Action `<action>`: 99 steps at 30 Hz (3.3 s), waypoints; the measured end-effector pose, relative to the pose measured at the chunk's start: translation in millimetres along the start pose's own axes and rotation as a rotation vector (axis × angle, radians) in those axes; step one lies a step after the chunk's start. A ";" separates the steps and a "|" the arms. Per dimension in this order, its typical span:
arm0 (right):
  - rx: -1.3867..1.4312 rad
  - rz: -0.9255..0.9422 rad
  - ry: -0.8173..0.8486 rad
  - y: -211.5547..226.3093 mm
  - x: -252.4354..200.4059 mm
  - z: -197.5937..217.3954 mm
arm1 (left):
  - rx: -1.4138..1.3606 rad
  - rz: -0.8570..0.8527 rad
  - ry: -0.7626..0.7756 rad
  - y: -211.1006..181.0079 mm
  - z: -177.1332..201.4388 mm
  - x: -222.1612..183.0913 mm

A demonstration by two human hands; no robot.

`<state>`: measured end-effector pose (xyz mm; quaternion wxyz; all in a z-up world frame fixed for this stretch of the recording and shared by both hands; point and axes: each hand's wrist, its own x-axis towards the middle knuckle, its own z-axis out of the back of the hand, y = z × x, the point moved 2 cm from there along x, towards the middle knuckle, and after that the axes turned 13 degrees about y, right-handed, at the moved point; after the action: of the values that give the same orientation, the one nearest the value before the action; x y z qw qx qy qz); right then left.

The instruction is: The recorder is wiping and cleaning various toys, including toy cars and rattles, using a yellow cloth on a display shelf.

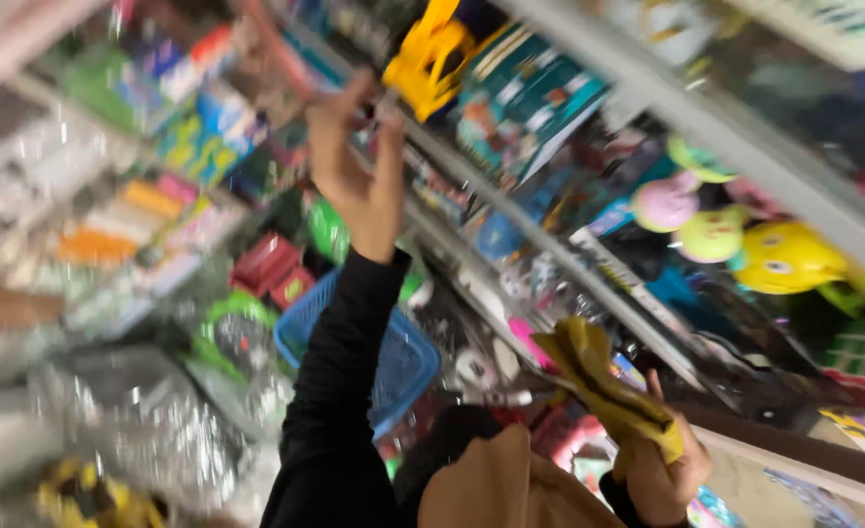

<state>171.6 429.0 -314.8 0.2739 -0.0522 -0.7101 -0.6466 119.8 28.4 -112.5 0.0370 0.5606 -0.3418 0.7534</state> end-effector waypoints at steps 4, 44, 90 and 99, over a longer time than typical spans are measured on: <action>-0.330 -0.096 0.116 -7.4 15.1 -10.1 | 0.065 0.383 -0.060 33.8 30.9 -147.1; 0.201 -0.689 0.791 -671.4 -78.5 -375.5 | 0.954 1.397 0.279 518.7 126.8 -832.1; 0.562 -0.046 -0.283 53.8 -31.9 11.5 | -0.718 0.463 0.763 -216.1 -68.4 -205.7; 0.275 0.221 -0.382 -101.0 -115.7 49.5 | -0.916 0.586 0.732 -227.4 -70.9 -195.3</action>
<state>210.1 492.2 -458.2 0.2084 -0.2127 -0.8201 -0.4885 233.6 305.4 -184.4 0.1790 0.0793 -0.7319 0.6527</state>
